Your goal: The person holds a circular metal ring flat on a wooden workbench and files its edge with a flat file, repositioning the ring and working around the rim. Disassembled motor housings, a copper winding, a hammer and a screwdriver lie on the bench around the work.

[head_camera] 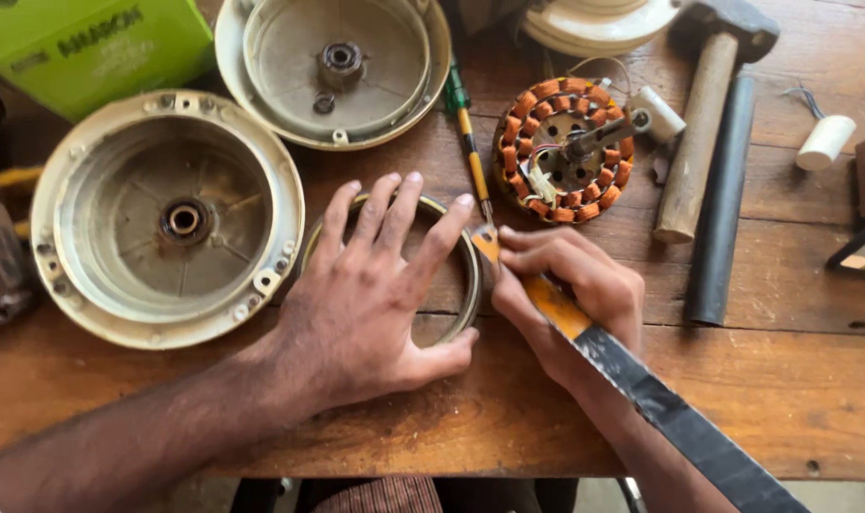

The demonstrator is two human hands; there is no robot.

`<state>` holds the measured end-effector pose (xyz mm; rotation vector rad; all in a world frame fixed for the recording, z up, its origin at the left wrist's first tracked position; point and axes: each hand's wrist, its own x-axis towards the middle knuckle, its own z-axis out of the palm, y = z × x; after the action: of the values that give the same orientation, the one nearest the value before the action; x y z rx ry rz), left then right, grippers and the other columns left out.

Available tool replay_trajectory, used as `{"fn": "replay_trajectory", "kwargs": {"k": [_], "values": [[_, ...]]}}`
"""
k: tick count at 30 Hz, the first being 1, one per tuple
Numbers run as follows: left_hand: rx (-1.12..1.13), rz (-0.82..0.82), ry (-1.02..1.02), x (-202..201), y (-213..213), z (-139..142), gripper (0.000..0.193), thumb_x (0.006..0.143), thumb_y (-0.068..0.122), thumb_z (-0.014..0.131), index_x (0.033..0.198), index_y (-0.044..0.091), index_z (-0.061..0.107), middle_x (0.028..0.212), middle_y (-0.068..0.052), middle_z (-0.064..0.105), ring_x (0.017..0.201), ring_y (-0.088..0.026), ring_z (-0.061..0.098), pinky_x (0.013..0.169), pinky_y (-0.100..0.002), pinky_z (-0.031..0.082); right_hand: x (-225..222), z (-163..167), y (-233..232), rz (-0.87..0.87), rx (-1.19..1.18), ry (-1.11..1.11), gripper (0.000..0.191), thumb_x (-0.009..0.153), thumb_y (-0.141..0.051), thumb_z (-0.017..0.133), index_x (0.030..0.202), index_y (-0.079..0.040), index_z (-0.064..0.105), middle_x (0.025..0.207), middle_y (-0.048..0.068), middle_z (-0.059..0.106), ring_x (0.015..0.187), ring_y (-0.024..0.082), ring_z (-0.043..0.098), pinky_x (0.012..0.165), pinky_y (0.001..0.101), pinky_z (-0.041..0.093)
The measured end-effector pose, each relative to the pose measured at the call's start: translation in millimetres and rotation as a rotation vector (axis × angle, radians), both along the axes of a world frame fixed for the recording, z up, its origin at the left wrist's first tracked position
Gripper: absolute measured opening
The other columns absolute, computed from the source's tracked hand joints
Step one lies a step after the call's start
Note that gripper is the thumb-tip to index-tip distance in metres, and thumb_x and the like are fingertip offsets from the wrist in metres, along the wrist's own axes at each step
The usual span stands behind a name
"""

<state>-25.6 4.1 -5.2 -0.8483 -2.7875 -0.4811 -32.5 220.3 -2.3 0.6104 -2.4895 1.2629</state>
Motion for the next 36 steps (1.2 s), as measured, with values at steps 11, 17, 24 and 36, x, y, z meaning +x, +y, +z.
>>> {"fn": "replay_trajectory", "kwargs": {"k": [11, 17, 24, 36], "values": [[0.003, 0.002, -0.003, 1.5, 1.3, 1.1, 0.108, 0.075, 0.068, 0.067, 0.155, 0.006, 0.029, 0.146, -0.037, 0.039, 0.14, -0.051, 0.035, 0.116, -0.067, 0.02, 1.5, -1.7, -0.2, 0.022, -0.035, -0.033, 0.014, 0.088, -0.002, 0.079, 0.099, 0.002, 0.072, 0.109, 0.016, 0.077, 0.103, 0.022, 0.078, 0.089, 0.0305, 0.06], [-0.021, 0.002, -0.004, 1.3, 1.2, 0.6, 0.107, 0.078, 0.069, 0.065, 0.155, 0.005, 0.028, 0.145, -0.038, 0.038, 0.139, -0.051, 0.035, 0.115, -0.066, 0.02, 0.3, -1.5, -1.3, -0.011, 0.017, -0.016, 0.014, 0.087, -0.003, 0.081, 0.095, 0.002, 0.071, 0.107, 0.016, 0.077, 0.103, 0.022, 0.078, 0.087, 0.0302, 0.061], [-0.016, 0.0, -0.025, 2.9, 1.6, 1.2, 0.107, 0.077, 0.069, 0.065, 0.155, 0.005, 0.028, 0.145, -0.038, 0.038, 0.139, -0.051, 0.034, 0.115, -0.067, 0.019, 3.4, -0.1, -2.3, -0.013, 0.034, -0.029, 0.016, 0.086, -0.005, 0.08, 0.096, 0.002, 0.071, 0.109, 0.016, 0.077, 0.1, 0.022, 0.078, 0.086, 0.0309, 0.061], [-0.016, -0.012, -0.022, 1.5, 0.8, 2.0, 0.108, 0.076, 0.069, 0.065, 0.155, 0.005, 0.028, 0.144, -0.038, 0.039, 0.14, -0.051, 0.034, 0.116, -0.066, 0.018, 3.8, 0.9, -1.8, -0.037, 0.06, -0.012, 0.015, 0.085, -0.006, 0.082, 0.094, 0.001, 0.071, 0.108, 0.016, 0.077, 0.099, 0.022, 0.079, 0.086, 0.0312, 0.061]]}}
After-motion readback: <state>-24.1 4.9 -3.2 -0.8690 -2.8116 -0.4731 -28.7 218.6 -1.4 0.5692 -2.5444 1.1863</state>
